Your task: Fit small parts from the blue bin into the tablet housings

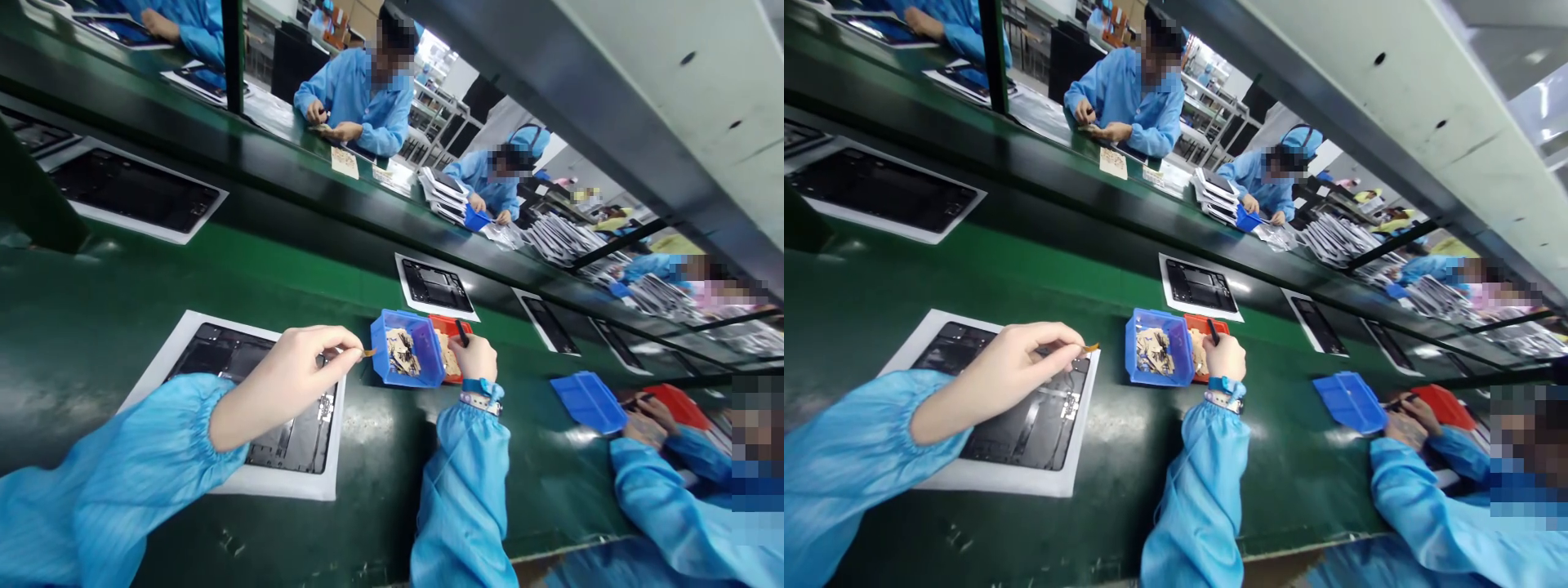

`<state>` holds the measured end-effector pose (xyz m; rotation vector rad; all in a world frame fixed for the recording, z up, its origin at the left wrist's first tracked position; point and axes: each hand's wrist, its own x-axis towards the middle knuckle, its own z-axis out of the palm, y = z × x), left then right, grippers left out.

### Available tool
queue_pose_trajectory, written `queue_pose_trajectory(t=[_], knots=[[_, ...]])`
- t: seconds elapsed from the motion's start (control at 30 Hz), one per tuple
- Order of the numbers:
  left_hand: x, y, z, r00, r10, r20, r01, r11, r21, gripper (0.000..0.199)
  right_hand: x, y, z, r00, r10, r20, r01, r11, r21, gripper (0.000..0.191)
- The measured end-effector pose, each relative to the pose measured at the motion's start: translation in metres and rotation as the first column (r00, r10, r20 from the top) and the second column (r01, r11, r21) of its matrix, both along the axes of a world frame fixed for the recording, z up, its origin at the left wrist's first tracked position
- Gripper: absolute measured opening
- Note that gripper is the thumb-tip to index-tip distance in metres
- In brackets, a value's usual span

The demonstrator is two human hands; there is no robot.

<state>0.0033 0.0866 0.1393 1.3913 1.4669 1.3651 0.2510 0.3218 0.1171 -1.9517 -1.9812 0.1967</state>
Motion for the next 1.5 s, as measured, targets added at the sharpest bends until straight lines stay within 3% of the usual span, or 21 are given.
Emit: queue_pose_trajectory(t=[0.1, 0.23, 0.3, 0.4, 0.47, 0.63, 0.83, 1.03, 1.5], knots=[[0.0, 0.001, -0.002, 0.999, -0.033, 0.015, 0.033, 0.999, -0.019, 0.017, -0.012, -0.015, 0.016, 0.998, 0.059, -0.024, -0.057, 0.997, 0.044, 0.025], [0.003, 0.002, -0.008, 0.992, -0.091, 0.083, 0.093, 0.996, -0.02, 0.016, -0.044, -0.069, 0.047, 0.929, 0.335, -0.159, -0.325, 0.942, 0.087, 0.03], [0.006, 0.002, -0.01, 0.985, -0.109, 0.137, 0.108, 0.994, 0.01, 0.026, -0.061, -0.101, 0.059, 0.752, 0.555, -0.355, -0.597, 0.803, -0.01, 0.027], [0.009, 0.0, -0.012, 0.98, -0.117, 0.161, 0.108, 0.992, 0.063, 0.029, -0.079, -0.135, 0.067, 0.501, 0.671, -0.547, -0.808, 0.588, -0.018, 0.018], [0.01, -0.001, -0.012, 0.986, -0.108, 0.13, 0.099, 0.992, 0.074, 0.019, -0.084, -0.144, 0.068, 0.423, 0.675, -0.605, -0.843, 0.537, 0.009, 0.012], [0.009, -0.003, -0.009, 0.995, -0.096, -0.014, 0.097, 0.992, 0.086, 0.006, -0.084, -0.141, 0.065, 0.483, 0.641, -0.597, -0.814, 0.58, -0.035, 0.003], [0.008, -0.005, -0.006, 0.98, -0.02, -0.197, 0.057, 0.981, 0.186, 0.005, -0.083, -0.142, 0.064, 0.445, 0.654, -0.612, -0.838, 0.545, -0.026, 0.004], [0.009, -0.007, -0.005, 0.865, 0.232, -0.446, -0.037, 0.914, 0.403, 0.01, -0.086, -0.149, 0.065, 0.451, 0.653, -0.608, -0.808, 0.588, 0.032, 0.006], [0.011, -0.009, -0.004, 0.754, 0.371, -0.543, -0.054, 0.858, 0.511, 0.014, -0.088, -0.152, 0.069, 0.443, 0.712, -0.544, -0.847, 0.531, 0.006, 0.009]])
